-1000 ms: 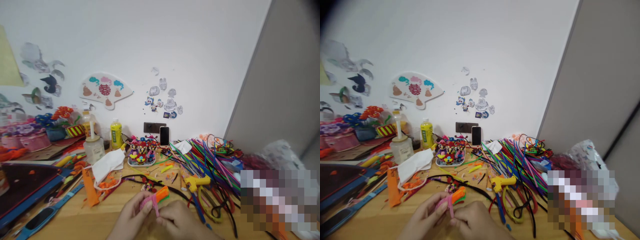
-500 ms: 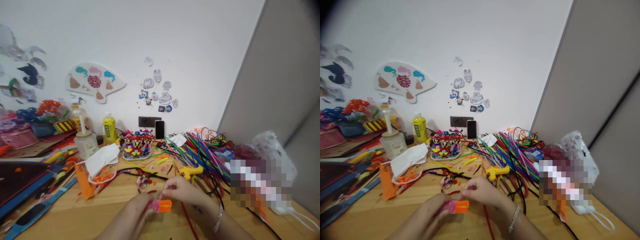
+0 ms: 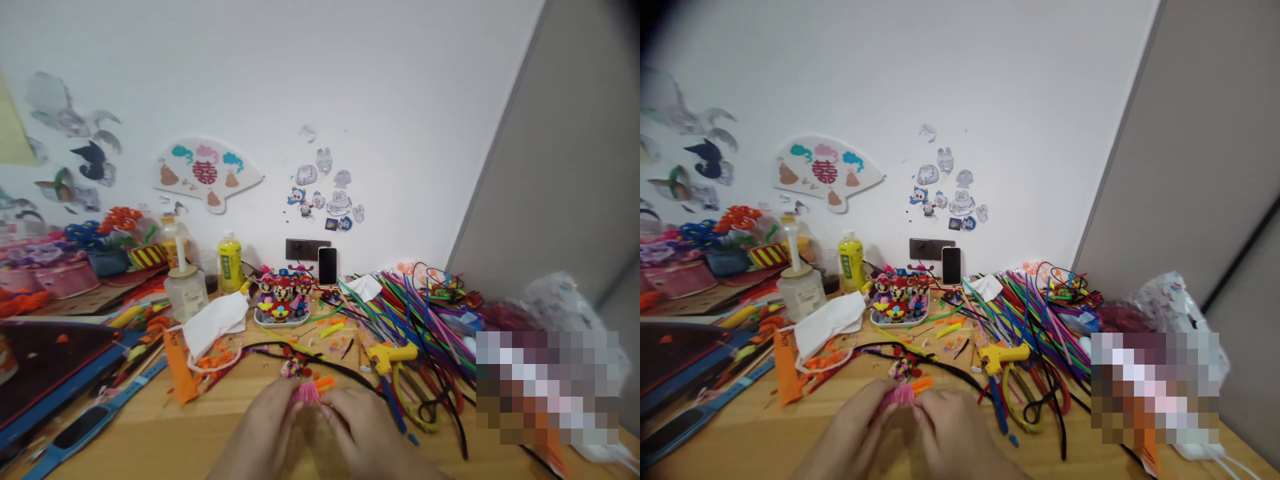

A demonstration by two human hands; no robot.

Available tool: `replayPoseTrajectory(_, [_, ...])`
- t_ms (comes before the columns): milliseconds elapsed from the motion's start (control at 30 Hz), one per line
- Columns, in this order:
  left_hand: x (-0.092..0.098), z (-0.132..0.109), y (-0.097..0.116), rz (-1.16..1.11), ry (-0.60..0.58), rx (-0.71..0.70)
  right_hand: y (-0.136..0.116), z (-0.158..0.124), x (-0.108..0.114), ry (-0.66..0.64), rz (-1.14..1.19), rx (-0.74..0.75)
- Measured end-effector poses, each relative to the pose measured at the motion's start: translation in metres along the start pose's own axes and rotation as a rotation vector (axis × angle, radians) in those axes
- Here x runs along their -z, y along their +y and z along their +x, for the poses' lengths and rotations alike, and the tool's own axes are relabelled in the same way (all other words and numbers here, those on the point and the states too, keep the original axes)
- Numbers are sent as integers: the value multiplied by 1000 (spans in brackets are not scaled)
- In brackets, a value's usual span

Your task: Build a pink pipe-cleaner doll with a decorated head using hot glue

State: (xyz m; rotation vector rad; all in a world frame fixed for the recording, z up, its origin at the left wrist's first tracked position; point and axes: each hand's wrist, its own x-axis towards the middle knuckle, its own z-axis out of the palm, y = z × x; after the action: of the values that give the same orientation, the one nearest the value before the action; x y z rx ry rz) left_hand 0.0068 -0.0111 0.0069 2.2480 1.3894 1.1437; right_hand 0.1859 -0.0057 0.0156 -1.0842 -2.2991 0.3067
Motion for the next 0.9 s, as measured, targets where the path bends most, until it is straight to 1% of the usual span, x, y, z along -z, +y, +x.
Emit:
replayPoseTrajectory(100, [-1,-1,-2,-82,12,52,-2,-1,-11,-4,88,-38])
replayPoseTrajectory(167, [-2,0,-1,-139,5,86,1,0,-18,-15,205,-58])
replayPoseTrajectory(233, [-2,1,0,-193,5,122,6,1,-23,-61,390,-84])
replayPoseTrajectory(333, [-1,2,1,-281,-7,169,18,5,-23,-160,774,-182])
replayPoseTrajectory(400, [0,2,1,-364,-64,174,25,7,-19,-222,1001,-250])
replayPoseTrajectory(467, [3,2,0,-429,-133,162,29,8,-15,-281,1119,-289])
replayPoseTrajectory(533, [5,1,1,-417,-180,151,33,8,-13,-317,1131,-342])
replayPoseTrajectory(667, [7,0,5,-292,-264,115,42,12,-13,-281,1047,-478])
replayPoseTrajectory(800, [6,1,12,-286,-359,50,44,18,-8,-328,1035,-473])
replayPoseTrajectory(900, [5,1,13,-266,-389,24,39,19,-1,-300,961,-432])
